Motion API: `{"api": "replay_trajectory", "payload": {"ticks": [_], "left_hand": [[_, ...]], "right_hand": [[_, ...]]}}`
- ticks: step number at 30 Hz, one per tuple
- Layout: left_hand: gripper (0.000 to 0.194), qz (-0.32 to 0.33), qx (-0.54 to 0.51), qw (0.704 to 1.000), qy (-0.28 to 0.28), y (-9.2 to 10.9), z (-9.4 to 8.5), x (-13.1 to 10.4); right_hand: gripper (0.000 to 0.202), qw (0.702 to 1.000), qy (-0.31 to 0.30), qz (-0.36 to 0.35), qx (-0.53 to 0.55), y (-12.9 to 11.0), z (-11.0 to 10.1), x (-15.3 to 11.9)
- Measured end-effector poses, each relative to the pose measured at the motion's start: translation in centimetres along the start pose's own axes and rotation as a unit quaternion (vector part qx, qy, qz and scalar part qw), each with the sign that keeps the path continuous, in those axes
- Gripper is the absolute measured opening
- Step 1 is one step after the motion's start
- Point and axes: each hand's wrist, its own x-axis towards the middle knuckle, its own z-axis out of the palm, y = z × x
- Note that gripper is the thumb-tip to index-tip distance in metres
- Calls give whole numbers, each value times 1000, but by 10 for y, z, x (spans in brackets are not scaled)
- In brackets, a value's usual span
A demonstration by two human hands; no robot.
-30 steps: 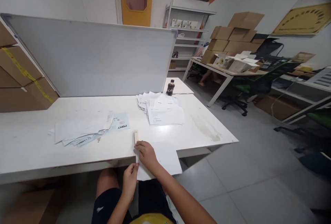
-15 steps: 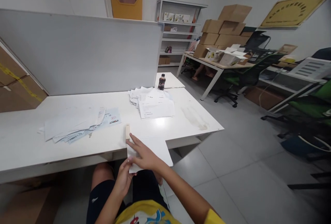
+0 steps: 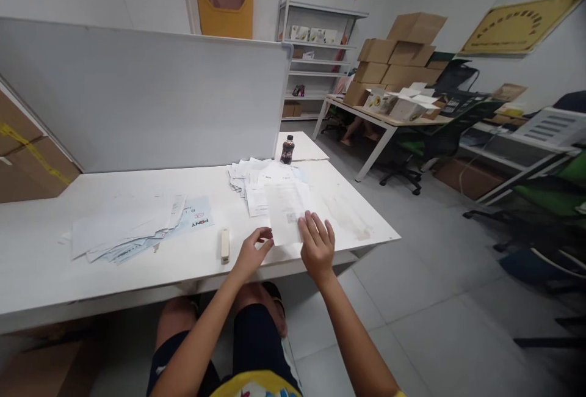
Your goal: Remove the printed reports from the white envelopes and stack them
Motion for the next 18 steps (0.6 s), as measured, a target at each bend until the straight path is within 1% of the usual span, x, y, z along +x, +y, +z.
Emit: {"api": "replay_trajectory", "payload": {"ticks": [1,2,4,6,7,8,9,11,12,13,15,16,17,18], "left_hand": [[27,14,35,999,4,-6,-1,4],[23,28,67,997,9,-13,-3,5],[19,66,127,989,28,-26,-16,-4],[20,118,188,974,46,-35,-39,-21],[20,143,220,964,47,-38,-54,-31],[19,168,255,951,51,-40,-70,-40],[20,186,289,937,58,-40,-86,-48],[24,203,355,910,67,-38,-114,-61],[27,202,387,898,53,-36,-124,-65],[33,201,417,886,27,-36,-130,-67],[48,197,468,861,-31,-38,-134,-66],[52,197,485,851,-44,-42,-132,-64],[54,201,497,843,-41,-48,-130,-63],[55,208,503,839,-23,-54,-126,-61]], "right_hand": [[52,1000,-15,1,-8,11,17,7],[53,999,-51,0,-13,21,34,13],[54,984,-172,23,-24,36,67,25],[53,949,-308,62,-21,47,95,36],[53,929,-362,73,-12,53,106,41],[53,913,-400,75,0,58,116,47],[53,903,-423,68,13,63,125,53],[53,899,-435,49,22,72,141,67],[54,900,-432,48,14,76,150,74],[55,903,-427,49,2,78,159,81],[56,908,-414,51,-29,80,178,95],[56,912,-406,48,-46,81,187,102],[56,915,-396,42,-62,81,197,108],[56,919,-384,33,-76,82,206,114]]}}
